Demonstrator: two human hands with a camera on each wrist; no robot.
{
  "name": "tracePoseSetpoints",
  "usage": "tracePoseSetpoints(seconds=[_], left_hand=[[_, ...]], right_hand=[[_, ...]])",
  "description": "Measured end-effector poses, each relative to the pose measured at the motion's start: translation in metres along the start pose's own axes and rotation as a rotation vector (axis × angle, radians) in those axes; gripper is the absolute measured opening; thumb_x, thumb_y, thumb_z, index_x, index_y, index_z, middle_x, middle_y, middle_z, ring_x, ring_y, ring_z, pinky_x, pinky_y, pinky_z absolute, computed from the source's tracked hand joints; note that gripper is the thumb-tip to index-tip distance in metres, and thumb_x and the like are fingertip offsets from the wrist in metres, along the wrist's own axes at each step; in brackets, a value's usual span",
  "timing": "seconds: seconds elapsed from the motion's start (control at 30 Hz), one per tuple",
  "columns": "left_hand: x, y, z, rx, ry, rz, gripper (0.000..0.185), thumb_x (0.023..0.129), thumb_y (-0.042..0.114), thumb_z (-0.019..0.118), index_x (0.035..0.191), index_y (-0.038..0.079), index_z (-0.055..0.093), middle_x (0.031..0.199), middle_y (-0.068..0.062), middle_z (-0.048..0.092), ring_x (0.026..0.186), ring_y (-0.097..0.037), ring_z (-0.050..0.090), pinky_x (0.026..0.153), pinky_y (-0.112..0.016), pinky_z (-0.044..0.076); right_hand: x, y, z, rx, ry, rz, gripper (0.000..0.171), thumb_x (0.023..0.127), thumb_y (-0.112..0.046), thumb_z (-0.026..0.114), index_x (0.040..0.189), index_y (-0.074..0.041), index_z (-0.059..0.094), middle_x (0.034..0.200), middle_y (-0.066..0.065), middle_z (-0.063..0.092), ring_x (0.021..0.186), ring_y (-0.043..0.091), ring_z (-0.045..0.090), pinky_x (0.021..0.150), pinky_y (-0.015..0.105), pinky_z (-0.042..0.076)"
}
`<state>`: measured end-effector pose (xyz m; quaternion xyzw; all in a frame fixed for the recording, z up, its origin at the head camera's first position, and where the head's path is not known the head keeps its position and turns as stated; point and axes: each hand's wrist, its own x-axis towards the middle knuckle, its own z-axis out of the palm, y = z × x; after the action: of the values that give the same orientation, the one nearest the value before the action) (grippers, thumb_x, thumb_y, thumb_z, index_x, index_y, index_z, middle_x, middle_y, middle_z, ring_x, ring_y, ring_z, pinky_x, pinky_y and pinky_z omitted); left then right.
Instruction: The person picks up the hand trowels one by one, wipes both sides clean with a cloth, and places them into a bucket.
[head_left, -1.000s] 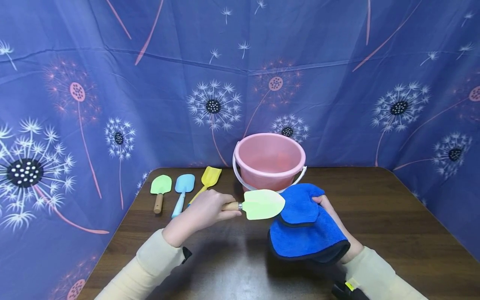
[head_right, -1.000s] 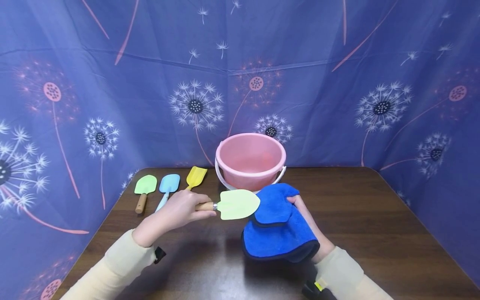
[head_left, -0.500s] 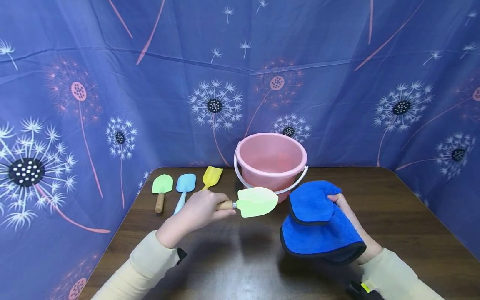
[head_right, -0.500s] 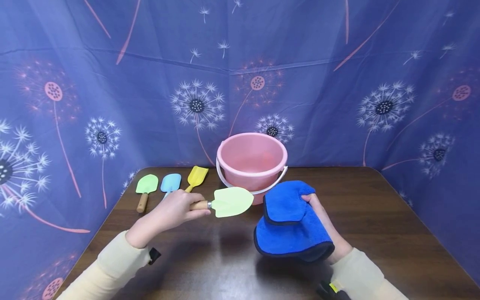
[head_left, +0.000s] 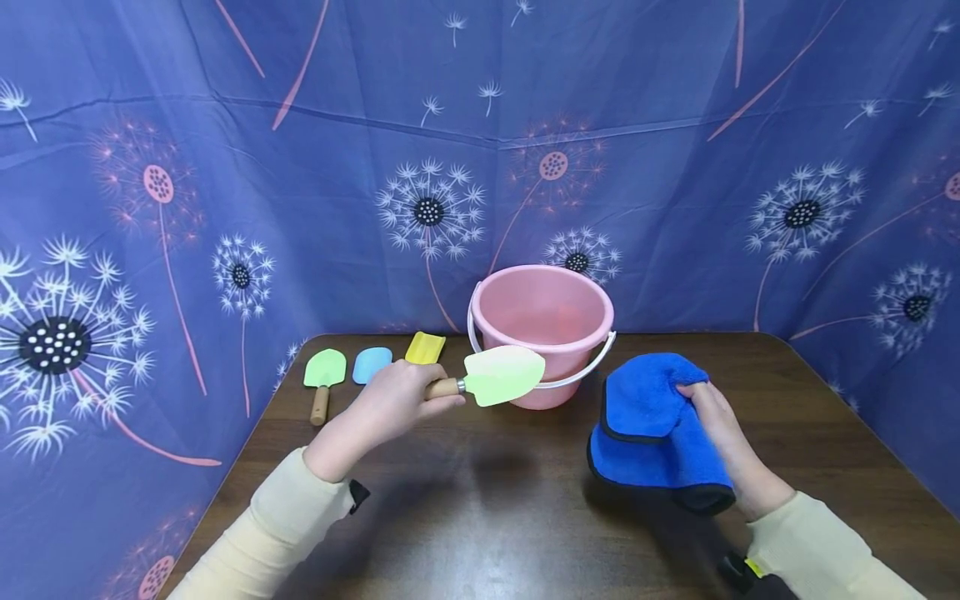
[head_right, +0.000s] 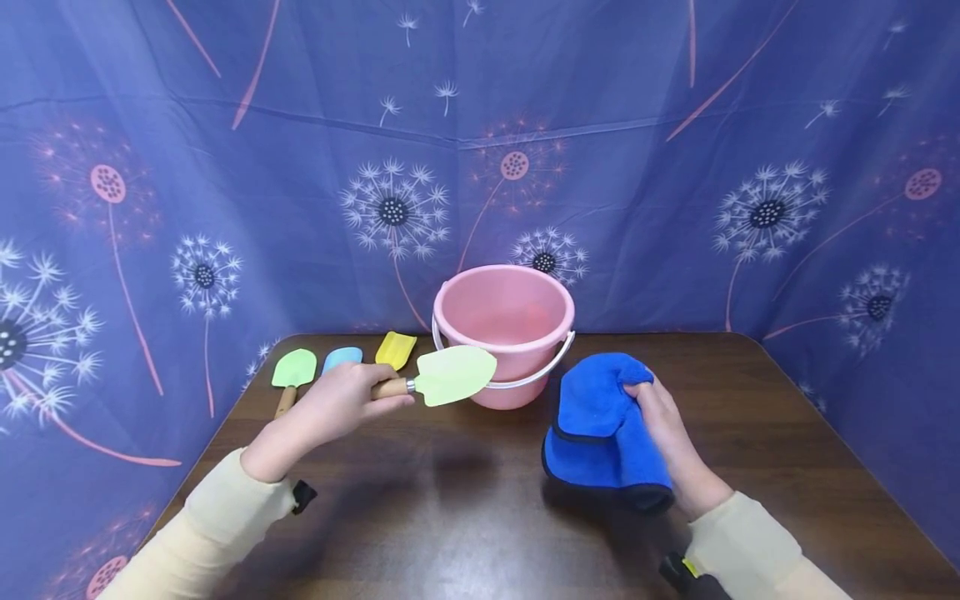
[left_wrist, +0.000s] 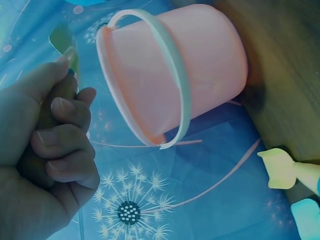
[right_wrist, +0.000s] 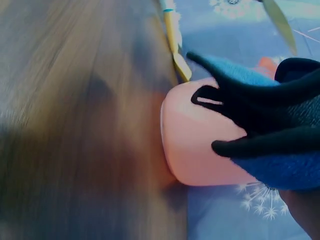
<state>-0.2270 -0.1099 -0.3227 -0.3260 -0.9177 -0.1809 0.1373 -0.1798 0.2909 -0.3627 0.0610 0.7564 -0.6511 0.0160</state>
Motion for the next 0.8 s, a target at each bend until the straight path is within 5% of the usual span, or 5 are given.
tracePoseSetpoints(seconds=[0.17,0.3,0.57,0.8], left_hand=[[0.011,0.002,-0.007,-0.011,0.02,-0.05,0.034,0.081,0.038,0.072,0.064,0.016,0.053,0.054,0.008,0.037,0.049,-0.01,0.038,0.046,-0.024,0.034],[0.022,0.004,-0.013,0.007,0.033,-0.078,0.038,0.082,0.039,0.071,0.061,0.015,0.05,0.054,0.006,0.036,0.05,-0.013,0.039,0.047,-0.026,0.034],[0.045,0.007,-0.017,0.021,-0.011,-0.123,0.043,0.084,0.043,0.068,0.06,0.014,0.048,0.054,0.005,0.033,0.049,-0.014,0.039,0.047,-0.027,0.032],[0.067,0.007,-0.013,0.072,-0.02,-0.116,0.035,0.084,0.043,0.067,0.069,0.013,0.059,0.057,0.002,0.046,0.054,-0.019,0.05,0.05,-0.033,0.041]], right_hand=[[0.005,0.004,0.004,-0.135,0.039,-0.306,0.026,0.101,-0.018,0.035,0.124,-0.024,0.044,0.11,-0.021,0.049,0.098,0.0,0.046,0.08,0.013,0.039],[0.004,0.004,0.01,-0.209,0.062,-0.469,0.034,0.1,-0.01,0.036,0.133,-0.013,0.041,0.119,-0.017,0.047,0.105,0.0,0.045,0.083,0.01,0.036],[0.006,0.004,0.014,-0.314,0.135,-0.658,0.039,0.092,0.006,0.042,0.131,0.002,0.039,0.117,-0.017,0.049,0.1,0.002,0.048,0.083,0.009,0.036],[0.008,0.005,0.019,-0.378,0.148,-0.742,0.048,0.085,0.01,0.05,0.131,-0.003,0.043,0.119,-0.02,0.051,0.099,-0.002,0.05,0.083,0.009,0.036]])
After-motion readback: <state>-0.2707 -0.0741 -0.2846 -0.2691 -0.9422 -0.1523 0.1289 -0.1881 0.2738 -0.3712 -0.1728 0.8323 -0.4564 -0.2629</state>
